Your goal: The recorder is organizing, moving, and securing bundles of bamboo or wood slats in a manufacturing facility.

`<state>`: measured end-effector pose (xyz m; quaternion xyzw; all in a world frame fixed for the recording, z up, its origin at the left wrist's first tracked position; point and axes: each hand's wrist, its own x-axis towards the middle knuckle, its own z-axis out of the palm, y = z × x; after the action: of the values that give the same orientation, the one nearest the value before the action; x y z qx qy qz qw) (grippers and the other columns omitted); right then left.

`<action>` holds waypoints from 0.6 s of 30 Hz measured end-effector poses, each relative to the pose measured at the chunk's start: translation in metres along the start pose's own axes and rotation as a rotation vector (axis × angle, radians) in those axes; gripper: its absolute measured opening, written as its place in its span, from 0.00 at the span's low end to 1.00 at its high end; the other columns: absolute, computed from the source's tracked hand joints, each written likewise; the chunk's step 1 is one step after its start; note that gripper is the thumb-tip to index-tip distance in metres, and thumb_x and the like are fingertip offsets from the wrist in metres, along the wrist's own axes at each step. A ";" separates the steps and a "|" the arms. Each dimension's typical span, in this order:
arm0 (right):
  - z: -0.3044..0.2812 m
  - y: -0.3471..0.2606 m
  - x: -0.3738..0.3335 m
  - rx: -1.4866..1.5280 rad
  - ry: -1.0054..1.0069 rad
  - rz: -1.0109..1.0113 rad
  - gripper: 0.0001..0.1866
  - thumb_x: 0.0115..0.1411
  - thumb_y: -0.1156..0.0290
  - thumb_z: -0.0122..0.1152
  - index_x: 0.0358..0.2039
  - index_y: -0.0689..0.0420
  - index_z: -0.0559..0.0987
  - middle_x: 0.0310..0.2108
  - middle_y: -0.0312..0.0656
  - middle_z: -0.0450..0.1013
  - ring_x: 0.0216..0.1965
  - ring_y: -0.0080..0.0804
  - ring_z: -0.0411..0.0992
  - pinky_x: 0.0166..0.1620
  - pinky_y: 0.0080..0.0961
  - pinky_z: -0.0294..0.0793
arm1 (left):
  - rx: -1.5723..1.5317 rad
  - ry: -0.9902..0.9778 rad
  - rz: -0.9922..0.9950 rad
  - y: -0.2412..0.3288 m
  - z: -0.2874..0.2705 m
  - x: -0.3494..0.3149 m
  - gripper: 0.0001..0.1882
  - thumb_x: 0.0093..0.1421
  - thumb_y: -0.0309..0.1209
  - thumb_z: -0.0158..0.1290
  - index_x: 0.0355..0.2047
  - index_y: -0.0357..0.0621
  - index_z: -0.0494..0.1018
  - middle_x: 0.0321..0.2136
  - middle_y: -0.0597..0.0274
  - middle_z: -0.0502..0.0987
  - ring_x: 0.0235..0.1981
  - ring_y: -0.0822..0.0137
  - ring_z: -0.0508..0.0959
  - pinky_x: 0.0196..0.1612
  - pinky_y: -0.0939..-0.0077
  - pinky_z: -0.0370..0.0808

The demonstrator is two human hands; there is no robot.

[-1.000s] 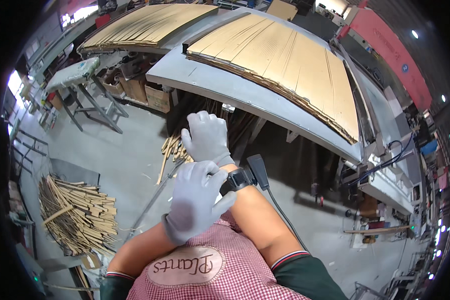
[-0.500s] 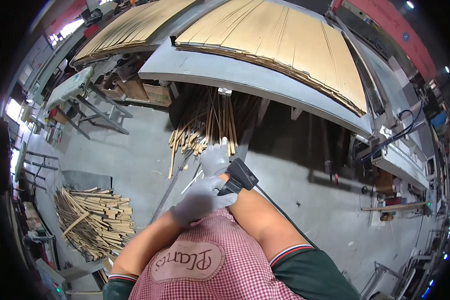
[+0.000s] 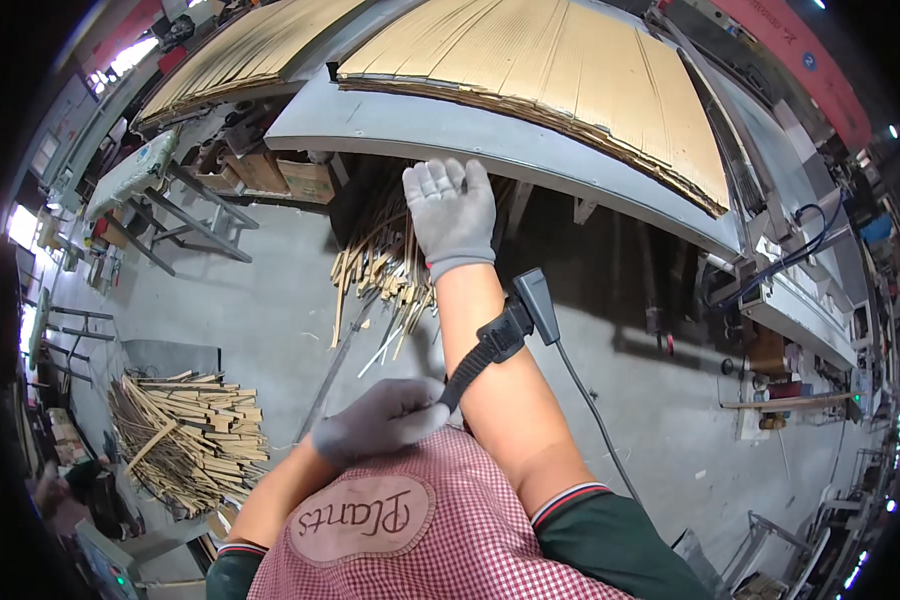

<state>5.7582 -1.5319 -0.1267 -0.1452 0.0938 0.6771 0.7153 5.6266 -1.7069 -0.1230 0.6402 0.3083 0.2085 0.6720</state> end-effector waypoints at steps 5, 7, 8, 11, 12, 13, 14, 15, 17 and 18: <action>-0.026 0.051 -0.009 -2.047 -0.566 -1.281 0.06 0.44 0.71 0.56 0.25 0.56 0.77 0.23 0.43 0.72 0.29 0.40 0.71 0.46 0.33 0.63 | -0.142 0.043 -0.146 0.060 -0.014 0.012 0.07 0.56 0.31 0.54 0.30 0.39 0.73 0.22 0.72 0.69 0.22 0.81 0.67 0.24 0.84 0.64; -0.054 0.087 -0.025 -2.755 -1.032 -1.156 0.05 0.47 0.70 0.54 0.24 0.51 0.77 0.26 0.35 0.72 0.37 0.34 0.71 0.52 0.43 0.57 | -0.288 0.081 -0.230 0.052 -0.024 0.025 0.06 0.56 0.30 0.54 0.29 0.39 0.73 0.20 0.70 0.69 0.21 0.81 0.67 0.23 0.86 0.63; -0.073 0.089 -0.034 -2.594 -1.346 -1.222 0.06 0.48 0.71 0.53 0.27 0.52 0.78 0.31 0.37 0.73 0.42 0.35 0.70 0.59 0.50 0.51 | -0.290 0.092 -0.228 0.045 -0.023 0.026 0.06 0.56 0.30 0.54 0.29 0.39 0.73 0.20 0.70 0.69 0.21 0.81 0.67 0.23 0.86 0.63; -0.150 0.077 -0.008 -2.959 -1.764 -1.378 0.07 0.49 0.68 0.54 0.28 0.52 0.79 0.35 0.40 0.73 0.45 0.36 0.70 0.64 0.51 0.43 | -0.112 0.047 0.043 0.036 -0.009 0.039 0.06 0.56 0.29 0.53 0.27 0.39 0.72 0.16 0.71 0.66 0.18 0.83 0.66 0.22 0.87 0.62; -0.158 0.074 -0.010 -2.951 -1.782 -1.364 0.07 0.49 0.68 0.54 0.28 0.52 0.79 0.35 0.40 0.73 0.45 0.36 0.70 0.64 0.51 0.43 | -0.052 0.017 -0.079 0.040 -0.001 0.039 0.06 0.57 0.29 0.52 0.28 0.38 0.72 0.16 0.70 0.67 0.19 0.82 0.67 0.23 0.85 0.63; -0.130 0.070 -0.035 -3.116 -1.448 -0.843 0.07 0.53 0.68 0.52 0.26 0.52 0.79 0.31 0.39 0.73 0.39 0.31 0.70 0.60 0.44 0.52 | 0.005 0.005 -0.197 0.043 0.006 0.031 0.06 0.57 0.28 0.51 0.28 0.37 0.73 0.16 0.68 0.68 0.20 0.81 0.68 0.24 0.83 0.64; -0.114 0.065 -0.048 -3.165 -1.076 -0.353 0.10 0.57 0.68 0.50 0.24 0.52 0.78 0.28 0.38 0.73 0.33 0.26 0.71 0.57 0.37 0.61 | -0.022 -0.059 -0.191 0.039 0.014 0.023 0.08 0.57 0.28 0.51 0.32 0.35 0.73 0.22 0.64 0.72 0.25 0.77 0.71 0.29 0.81 0.67; -0.122 0.065 -0.036 -3.164 -1.090 -0.351 0.10 0.57 0.68 0.50 0.24 0.52 0.78 0.28 0.38 0.73 0.33 0.26 0.71 0.57 0.37 0.61 | -0.026 -0.051 -0.191 0.033 0.017 0.014 0.08 0.57 0.28 0.51 0.32 0.35 0.73 0.22 0.64 0.72 0.25 0.77 0.71 0.29 0.81 0.67; -0.134 0.050 0.009 -2.098 -0.467 -0.118 0.06 0.52 0.69 0.54 0.23 0.53 0.78 0.30 0.39 0.73 0.34 0.36 0.72 0.49 0.46 0.69 | 0.005 -0.133 0.008 0.021 0.017 0.004 0.10 0.56 0.30 0.52 0.35 0.35 0.73 0.25 0.61 0.72 0.29 0.75 0.71 0.34 0.79 0.68; -0.125 0.037 0.024 -1.808 -0.312 0.000 0.05 0.53 0.70 0.54 0.23 0.53 0.77 0.28 0.38 0.72 0.31 0.36 0.71 0.44 0.44 0.71 | 0.055 -0.159 -0.099 0.033 0.004 0.005 0.12 0.53 0.29 0.54 0.36 0.37 0.73 0.28 0.60 0.72 0.31 0.71 0.71 0.38 0.77 0.68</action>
<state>5.7308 -1.5498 -0.2553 -0.5564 -0.5694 0.5046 0.3340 5.6368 -1.7037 -0.0909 0.6568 0.2910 0.1150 0.6861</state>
